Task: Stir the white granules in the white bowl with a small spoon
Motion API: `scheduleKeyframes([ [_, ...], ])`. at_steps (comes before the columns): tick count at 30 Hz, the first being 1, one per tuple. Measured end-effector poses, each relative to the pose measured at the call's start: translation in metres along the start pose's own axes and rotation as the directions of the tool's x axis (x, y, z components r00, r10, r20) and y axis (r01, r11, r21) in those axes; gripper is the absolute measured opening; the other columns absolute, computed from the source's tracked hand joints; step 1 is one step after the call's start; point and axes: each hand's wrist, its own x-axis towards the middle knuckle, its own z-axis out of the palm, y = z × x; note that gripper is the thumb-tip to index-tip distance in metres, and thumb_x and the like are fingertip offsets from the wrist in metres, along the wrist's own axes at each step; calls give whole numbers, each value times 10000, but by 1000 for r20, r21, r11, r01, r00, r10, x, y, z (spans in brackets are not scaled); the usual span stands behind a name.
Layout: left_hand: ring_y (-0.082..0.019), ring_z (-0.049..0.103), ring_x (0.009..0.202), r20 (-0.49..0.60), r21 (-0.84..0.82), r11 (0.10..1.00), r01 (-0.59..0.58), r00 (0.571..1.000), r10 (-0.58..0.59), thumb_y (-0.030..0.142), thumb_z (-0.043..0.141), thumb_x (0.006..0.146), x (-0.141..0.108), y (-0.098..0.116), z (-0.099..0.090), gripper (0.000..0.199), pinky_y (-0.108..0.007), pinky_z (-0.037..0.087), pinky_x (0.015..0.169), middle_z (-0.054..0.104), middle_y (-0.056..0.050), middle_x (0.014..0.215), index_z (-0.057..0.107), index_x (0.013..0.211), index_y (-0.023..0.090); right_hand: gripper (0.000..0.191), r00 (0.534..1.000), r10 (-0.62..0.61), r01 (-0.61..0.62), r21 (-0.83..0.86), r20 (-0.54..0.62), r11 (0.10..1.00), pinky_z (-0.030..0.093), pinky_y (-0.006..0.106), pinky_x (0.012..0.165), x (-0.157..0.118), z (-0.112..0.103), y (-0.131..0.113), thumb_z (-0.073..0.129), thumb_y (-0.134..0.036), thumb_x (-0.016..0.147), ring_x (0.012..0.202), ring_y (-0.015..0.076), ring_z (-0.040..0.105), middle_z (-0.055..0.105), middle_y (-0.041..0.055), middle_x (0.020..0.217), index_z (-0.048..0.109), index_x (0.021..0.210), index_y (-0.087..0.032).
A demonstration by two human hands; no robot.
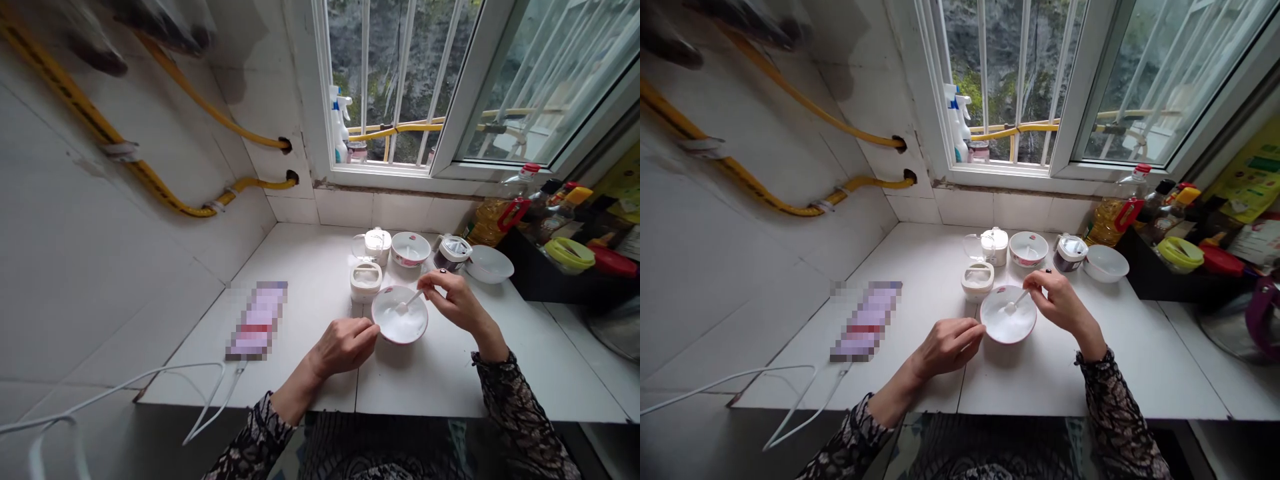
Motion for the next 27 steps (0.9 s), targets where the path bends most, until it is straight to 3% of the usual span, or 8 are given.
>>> scheduleKeyframes([
  [6,-104,576,583,5,2,1000,5,1000,-5,100,439,897,0,1,-1,160,-206,479,543,627,-17,740,567,959,172,223,989,10,-9,-4,150,1000,415,263,586,-7,13,-1,469,-65,779,639,160,531,641,13,658,641,743,-202],
  [10,-107,576,566,-9,10,1000,1,1000,-1,90,436,904,2,1,-3,159,-210,468,530,634,-15,720,562,960,170,222,977,141,-162,127,161,978,402,254,563,-7,21,6,458,-81,726,591,145,513,607,-9,580,642,680,-197],
  [13,-106,583,563,-48,13,1000,-2,999,3,87,448,912,3,1,-4,149,-210,465,528,644,-15,718,554,977,168,172,932,322,-360,320,169,876,385,249,527,-6,22,13,474,-149,708,531,130,491,559,-26,519,631,649,-188],
  [16,-108,604,578,-86,6,1000,-4,996,5,85,456,917,2,0,-3,153,-210,472,540,653,-18,723,547,1013,163,122,878,447,-469,502,173,726,371,249,495,-6,23,18,529,-228,671,493,120,469,536,-29,505,630,622,-180],
  [19,-102,595,561,-95,12,1000,1,995,0,86,443,924,0,0,-1,168,-207,465,539,644,-2,702,540,1034,167,108,848,507,-493,583,154,646,363,251,484,-4,26,22,562,-242,632,480,117,455,525,-28,484,641,604,-175],
  [27,-81,496,468,-81,24,1000,11,997,-9,128,434,974,2,1,-2,128,-214,365,480,538,55,574,533,909,177,94,815,573,-472,676,89,567,401,280,515,-1,34,24,598,-246,625,472,124,471,560,-21,468,660,612,-177],
])
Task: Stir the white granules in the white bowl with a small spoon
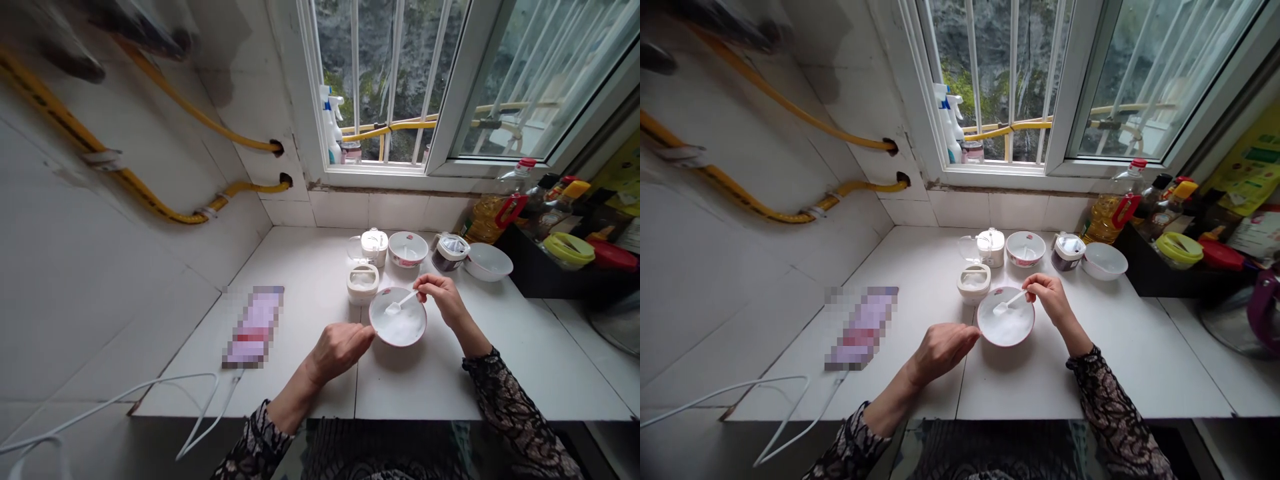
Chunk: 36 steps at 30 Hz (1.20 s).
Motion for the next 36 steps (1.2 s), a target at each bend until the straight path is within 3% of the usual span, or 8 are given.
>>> scheduleKeyframes([
  [5,-82,466,454,-14,17,1000,-18,1000,18,173,431,989,4,2,-1,179,-230,330,459,499,56,551,521,834,180,113,992,-69,75,49,-105,996,454,299,564,5,12,-1,635,-280,668,529,146,541,612,-1,531,662,697,-174],
  [9,-88,455,450,-13,16,1000,-26,1000,26,137,415,975,5,3,-2,173,-239,329,452,493,55,545,528,849,172,115,937,-307,287,-134,-166,948,509,332,660,6,29,-6,582,-290,817,640,174,630,683,32,708,640,834,-192],
  [13,-90,470,452,-17,33,999,-31,999,32,138,410,970,7,4,-3,164,-232,344,449,506,49,551,536,868,162,132,723,-685,628,-504,96,592,502,396,796,1,42,-8,509,-183,909,740,204,654,716,57,804,638,909,-213],
  [15,-90,481,456,-16,47,998,-32,999,33,151,404,970,8,4,-3,164,-224,354,448,513,47,556,543,884,159,191,590,-765,731,-573,258,370,477,420,857,-1,44,-9,481,-120,908,752,207,645,729,57,822,644,923,-219],
  [17,-92,490,460,-10,55,998,-33,999,34,153,404,963,8,3,-3,157,-221,365,447,517,48,559,549,901,158,213,539,-794,747,-595,282,296,468,423,873,-3,43,-11,479,-95,901,753,205,643,737,54,842,648,938,-221],
  [23,-93,483,447,1,58,998,-26,1000,26,140,410,951,6,2,-3,155,-226,370,433,525,51,555,548,885,165,105,734,-677,572,-484,-60,662,491,326,689,-6,22,-12,553,-166,860,661,185,624,667,5,671,646,841,-210],
  [26,-88,485,449,3,54,998,-24,1000,24,131,412,949,6,2,-3,153,-220,367,439,524,56,548,544,882,171,122,820,-571,508,-414,-36,756,450,280,563,-7,9,-9,523,-167,814,548,153,566,614,-14,615,626,760,-204],
  [36,-94,505,465,37,21,1000,-23,999,23,125,441,941,6,4,-4,124,-224,363,467,545,51,560,559,940,165,175,753,-547,654,-512,366,557,434,324,715,-14,22,-2,461,-89,728,559,143,459,550,-16,559,572,658,-205],
])
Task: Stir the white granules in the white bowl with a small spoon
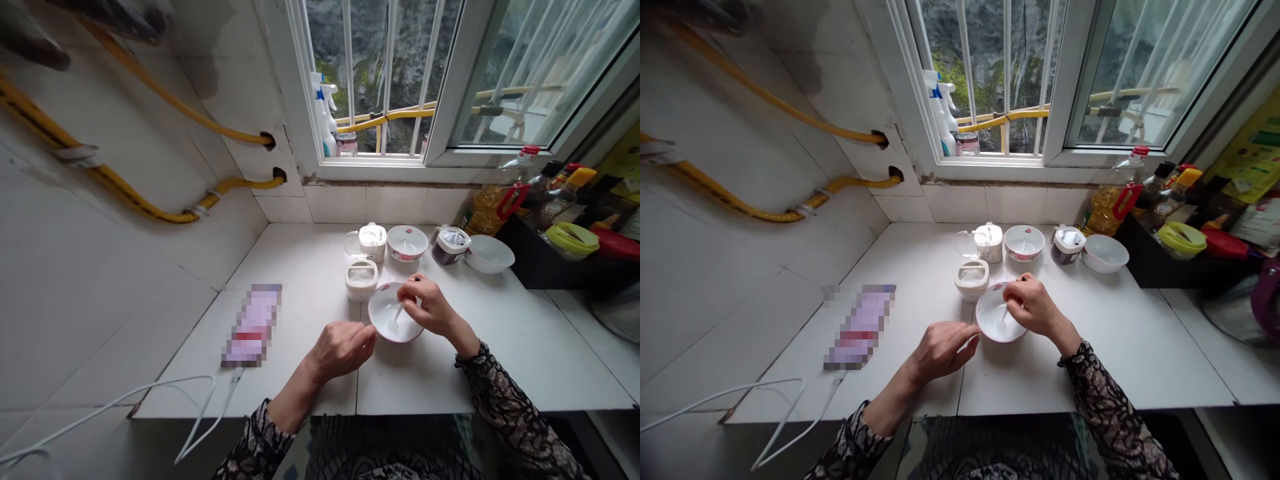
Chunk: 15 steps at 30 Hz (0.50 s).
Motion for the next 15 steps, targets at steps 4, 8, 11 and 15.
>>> scheduleKeyframes([
  [4,-93,488,454,15,-4,1000,-8,1000,8,123,454,934,-1,0,1,115,-226,349,456,535,51,549,562,916,160,175,987,162,-163,104,19,981,424,301,691,-1,3,-1,459,-111,707,622,156,509,597,1,587,587,630,-204],
  [8,-93,487,457,7,-16,1000,-16,1000,16,116,456,926,-2,0,1,113,-234,352,451,533,52,557,561,923,159,146,906,423,-407,315,16,858,365,261,556,-1,-1,3,476,-179,679,527,130,465,534,-22,507,604,610,-195],
  [11,-89,494,459,4,-21,1000,-21,1000,21,115,463,924,-2,0,2,104,-232,354,455,540,53,561,557,935,158,128,835,549,-497,492,46,715,306,247,487,1,-3,6,502,-231,649,454,105,404,480,-41,457,606,592,-183],
  [15,-88,505,461,2,-12,1000,-23,1000,23,113,465,917,-2,-1,2,104,-227,361,456,558,50,569,556,938,158,113,784,618,-515,610,53,602,303,245,477,4,-3,10,539,-241,611,443,100,407,479,-40,441,617,560,-177],
])
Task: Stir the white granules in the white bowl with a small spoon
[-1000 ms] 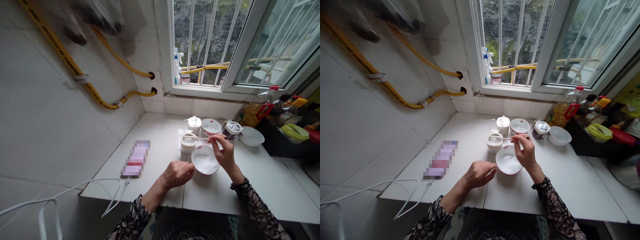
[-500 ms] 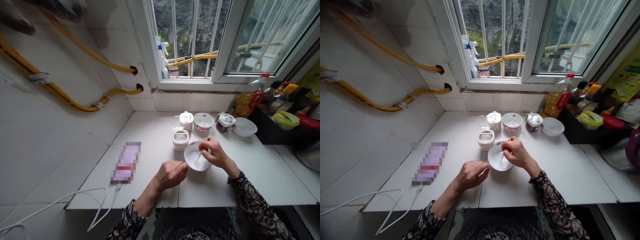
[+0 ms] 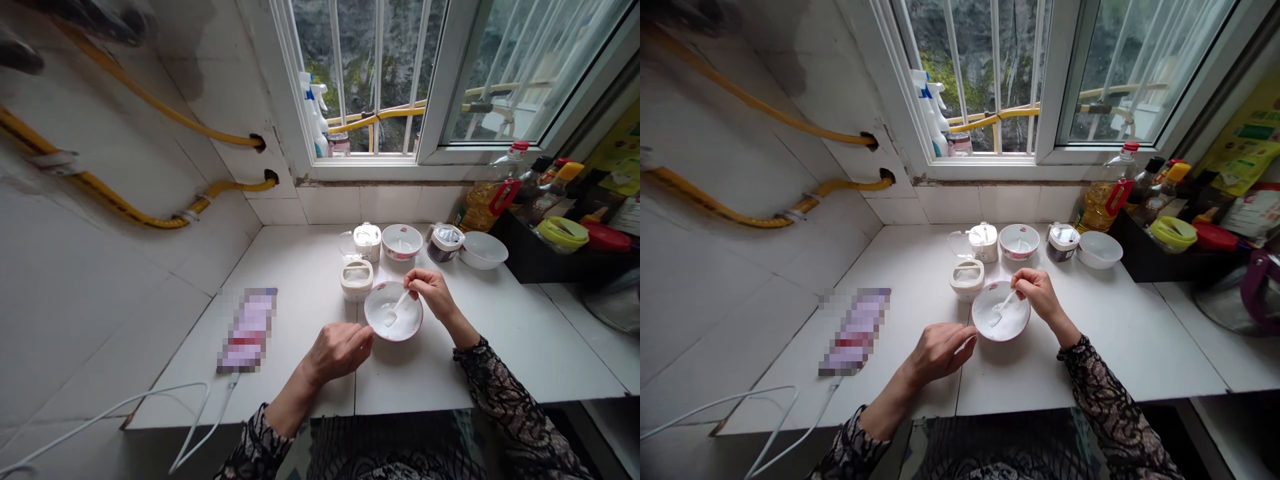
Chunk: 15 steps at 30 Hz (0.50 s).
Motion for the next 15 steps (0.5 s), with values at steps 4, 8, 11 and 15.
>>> scheduleKeyframes([
  [4,-92,500,457,-10,-1,1000,-3,1000,3,118,454,931,0,0,0,110,-230,362,457,560,45,566,557,941,155,107,998,35,-32,55,-47,998,311,248,478,3,-1,1,551,-230,586,440,100,406,483,-38,426,627,533,-177],
  [8,-92,496,456,-15,21,1000,-4,1000,5,129,444,940,1,1,0,118,-227,356,451,551,44,560,558,944,159,106,994,63,-56,87,-84,995,343,256,500,4,-2,3,560,-224,587,451,106,421,509,-30,422,643,544,-175],
  [11,-92,496,458,-4,38,999,-4,1000,4,125,442,932,1,1,0,128,-222,358,447,540,43,559,565,939,162,95,992,54,-42,107,-112,993,387,267,532,5,-1,5,579,-230,612,474,117,458,545,-21,443,652,588,-173],
  [15,-90,489,457,4,63,998,-8,1000,7,126,446,924,2,1,-1,135,-214,363,440,529,41,560,574,914,166,101,979,-70,83,63,-192,995,469,298,617,6,9,4,597,-271,713,562,149,558,621,-2,561,647,722,-183],
])
